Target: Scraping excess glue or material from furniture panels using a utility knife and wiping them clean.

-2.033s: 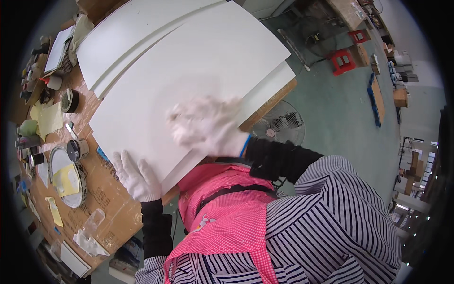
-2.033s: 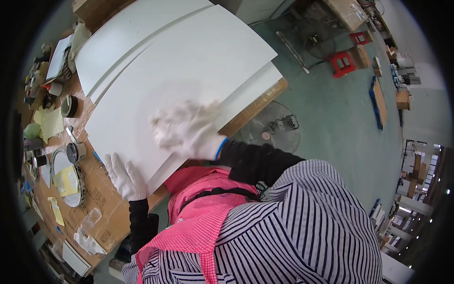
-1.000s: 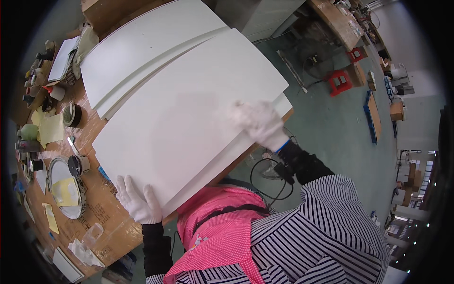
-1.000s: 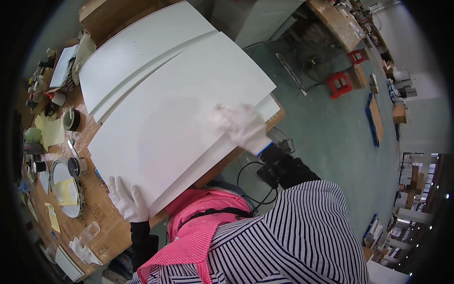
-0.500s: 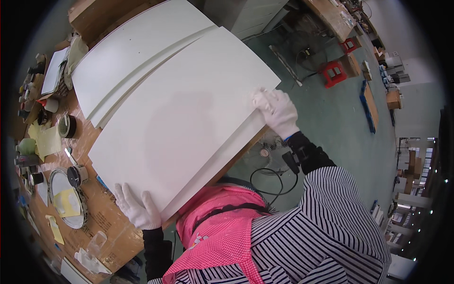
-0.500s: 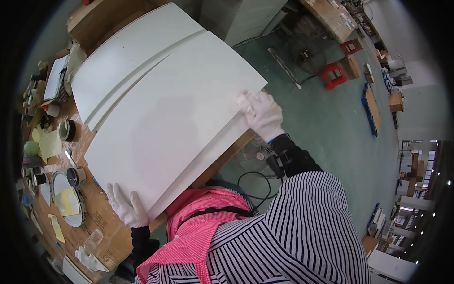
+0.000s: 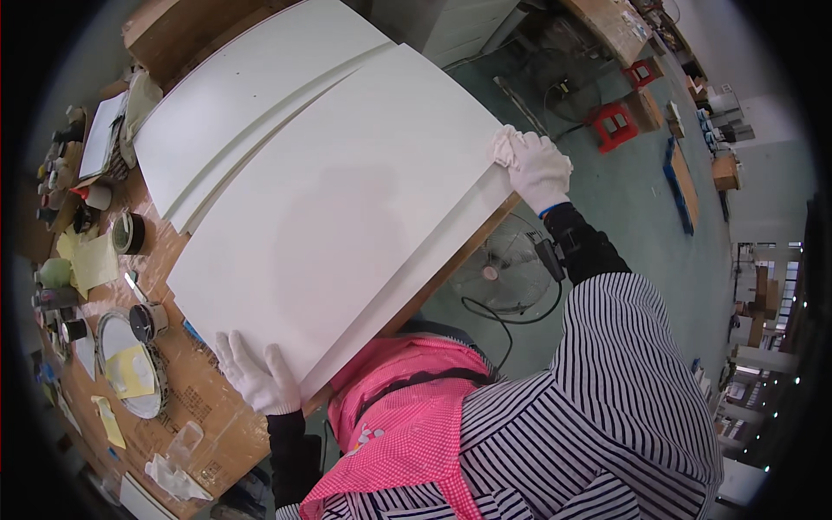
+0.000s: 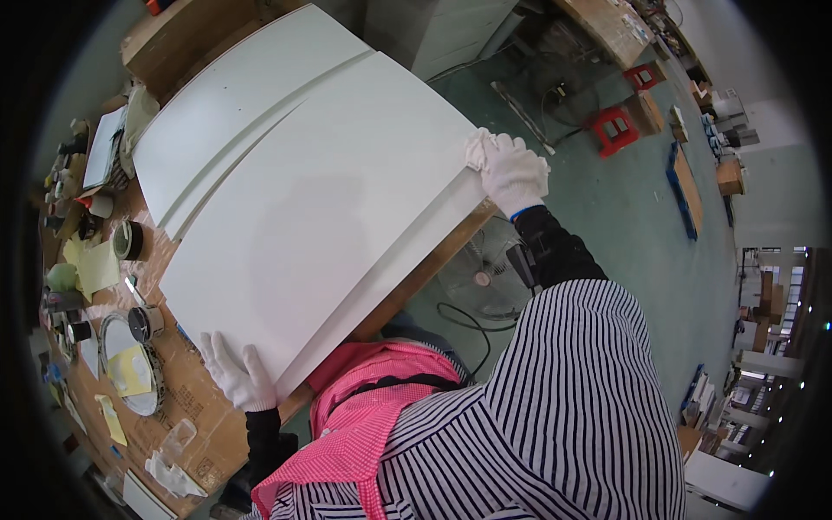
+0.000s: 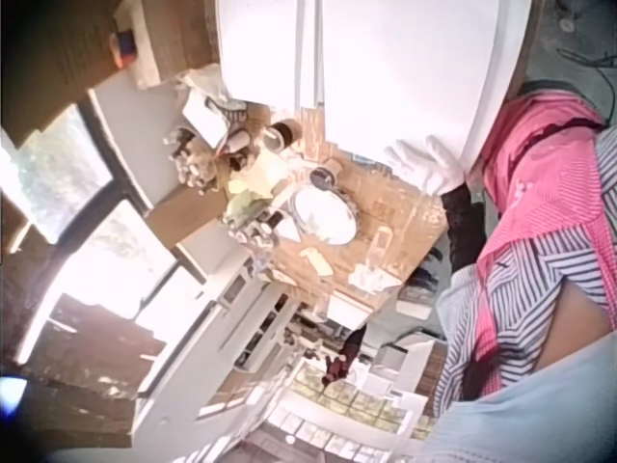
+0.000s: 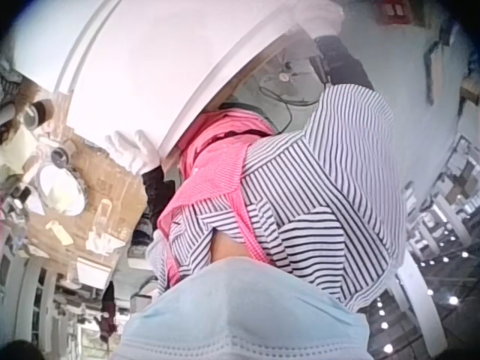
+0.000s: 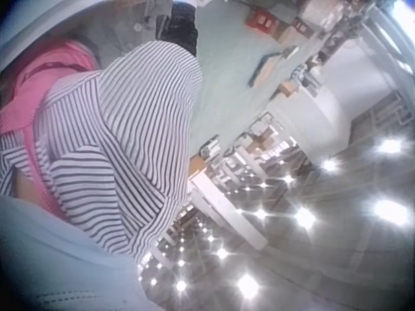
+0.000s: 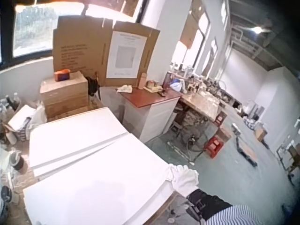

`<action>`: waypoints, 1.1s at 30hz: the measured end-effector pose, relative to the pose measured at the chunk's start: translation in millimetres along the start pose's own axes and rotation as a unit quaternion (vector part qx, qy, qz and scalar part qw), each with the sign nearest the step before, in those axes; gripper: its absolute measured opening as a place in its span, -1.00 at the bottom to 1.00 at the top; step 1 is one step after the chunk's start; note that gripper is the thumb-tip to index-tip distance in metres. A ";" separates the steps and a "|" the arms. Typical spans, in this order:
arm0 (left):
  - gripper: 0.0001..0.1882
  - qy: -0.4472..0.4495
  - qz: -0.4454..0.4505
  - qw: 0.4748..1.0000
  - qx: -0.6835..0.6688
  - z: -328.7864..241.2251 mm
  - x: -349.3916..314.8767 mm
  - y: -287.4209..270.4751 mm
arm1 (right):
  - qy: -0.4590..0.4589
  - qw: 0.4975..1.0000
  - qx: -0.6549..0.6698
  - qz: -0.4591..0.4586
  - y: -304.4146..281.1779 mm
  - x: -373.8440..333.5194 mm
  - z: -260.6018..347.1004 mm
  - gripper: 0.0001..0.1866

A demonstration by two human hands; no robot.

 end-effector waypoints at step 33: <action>-0.28 -0.038 -0.009 0.999 -0.001 0.4 3.6 -8.4 | -0.021 0.960 0.281 0.012 20.6 219.4 210.2 -0.67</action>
Point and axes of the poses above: each hand's wrist, its own x-axis towards the middle knuckle, its own y-axis out of the palm, z = x × y, the point moved 1 cm from there along x, towards the middle knuckle, and after that the axes turned 8 degrees about -z, right-handed, at the moved point
